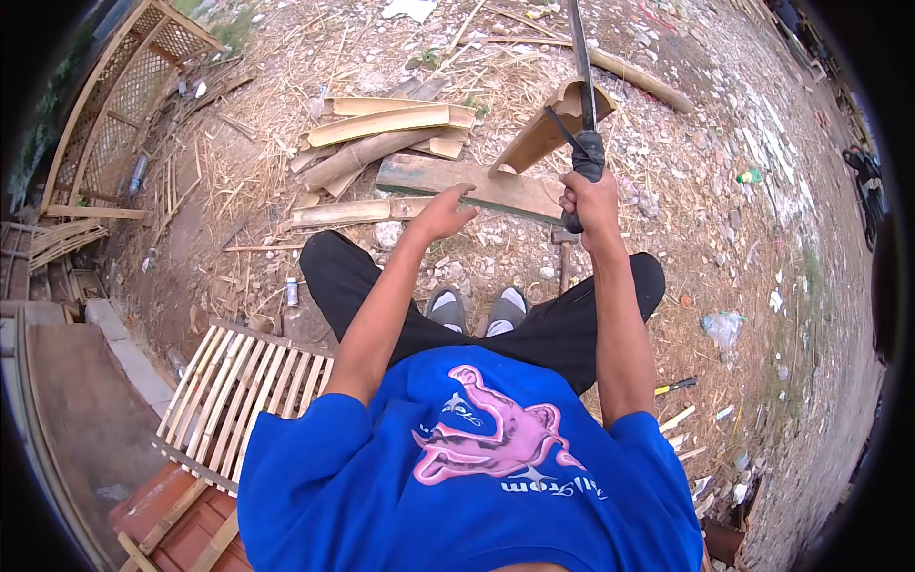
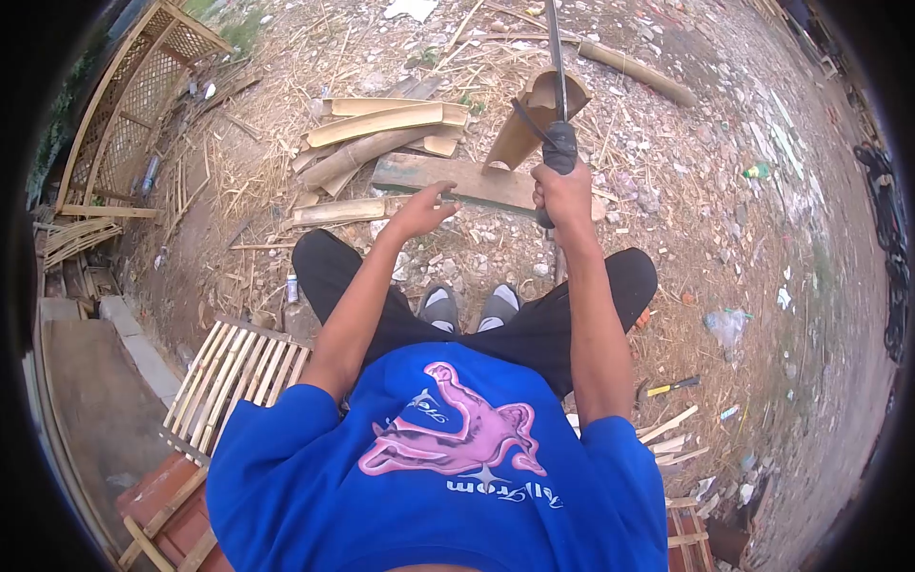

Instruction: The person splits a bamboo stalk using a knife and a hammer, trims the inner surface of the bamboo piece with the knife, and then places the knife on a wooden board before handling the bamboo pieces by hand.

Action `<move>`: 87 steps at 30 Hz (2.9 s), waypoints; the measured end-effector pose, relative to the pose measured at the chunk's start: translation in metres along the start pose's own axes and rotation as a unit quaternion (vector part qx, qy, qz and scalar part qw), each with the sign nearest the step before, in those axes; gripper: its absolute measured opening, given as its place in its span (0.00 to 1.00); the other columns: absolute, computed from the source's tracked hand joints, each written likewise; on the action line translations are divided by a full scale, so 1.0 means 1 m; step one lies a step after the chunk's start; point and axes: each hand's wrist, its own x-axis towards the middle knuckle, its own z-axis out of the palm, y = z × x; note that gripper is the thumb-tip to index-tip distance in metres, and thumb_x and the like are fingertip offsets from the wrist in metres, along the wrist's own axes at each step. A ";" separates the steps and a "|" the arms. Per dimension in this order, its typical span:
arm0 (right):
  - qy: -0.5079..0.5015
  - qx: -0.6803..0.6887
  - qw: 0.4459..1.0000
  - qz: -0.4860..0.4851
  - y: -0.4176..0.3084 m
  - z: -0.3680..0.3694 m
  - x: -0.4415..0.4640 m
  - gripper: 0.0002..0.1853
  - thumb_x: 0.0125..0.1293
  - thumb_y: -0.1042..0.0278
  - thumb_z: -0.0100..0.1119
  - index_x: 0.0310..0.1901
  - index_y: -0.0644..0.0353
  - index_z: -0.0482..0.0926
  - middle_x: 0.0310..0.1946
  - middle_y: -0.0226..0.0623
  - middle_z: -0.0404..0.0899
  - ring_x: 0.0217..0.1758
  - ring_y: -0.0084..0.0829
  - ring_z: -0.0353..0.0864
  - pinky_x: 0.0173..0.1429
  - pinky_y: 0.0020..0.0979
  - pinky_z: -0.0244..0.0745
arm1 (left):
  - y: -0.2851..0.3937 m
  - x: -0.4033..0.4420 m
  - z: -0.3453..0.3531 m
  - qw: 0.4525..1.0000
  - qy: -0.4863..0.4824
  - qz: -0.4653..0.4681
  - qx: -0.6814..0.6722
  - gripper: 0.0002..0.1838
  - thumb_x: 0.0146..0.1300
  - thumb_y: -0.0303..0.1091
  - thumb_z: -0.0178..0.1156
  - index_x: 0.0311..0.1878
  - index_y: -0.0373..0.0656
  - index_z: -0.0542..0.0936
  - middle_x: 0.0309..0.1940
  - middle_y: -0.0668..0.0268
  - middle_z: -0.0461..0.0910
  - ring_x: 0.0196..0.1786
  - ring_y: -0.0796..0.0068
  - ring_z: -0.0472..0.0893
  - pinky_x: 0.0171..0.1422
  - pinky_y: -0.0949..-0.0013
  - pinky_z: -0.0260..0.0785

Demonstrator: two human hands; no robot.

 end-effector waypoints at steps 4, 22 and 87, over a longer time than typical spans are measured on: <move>-0.059 -0.037 0.998 -0.009 -0.052 0.002 -0.020 0.08 0.60 0.81 0.60 0.35 0.63 0.69 0.24 0.26 0.67 0.19 0.15 0.64 0.22 0.22 0.61 | 0.004 -0.021 -0.009 0.998 0.013 -0.019 -0.064 0.30 0.67 0.43 0.64 0.69 0.42 0.71 0.65 0.51 0.74 0.63 0.56 0.78 0.65 0.60 0.71; -0.065 -0.078 0.991 -0.090 -0.101 0.009 -0.071 0.09 0.61 0.75 0.63 0.39 0.62 0.72 0.19 0.24 0.67 0.16 0.16 0.64 0.21 0.22 0.60 | 0.003 -0.099 -0.004 0.975 0.061 -0.089 -0.192 0.25 0.69 0.37 0.61 0.66 0.39 0.72 0.58 0.57 0.78 0.55 0.64 0.82 0.57 0.64 0.74; -0.098 -0.068 0.980 -0.158 -0.221 -0.063 -0.066 0.27 0.70 0.62 0.58 0.63 0.77 0.70 0.19 0.16 0.57 0.18 0.10 0.59 0.36 0.22 0.64 | -0.014 -0.169 -0.031 0.918 0.250 -0.147 -0.270 0.16 0.70 0.29 0.57 0.59 0.35 0.76 0.51 0.58 0.81 0.47 0.74 0.83 0.52 0.73 0.72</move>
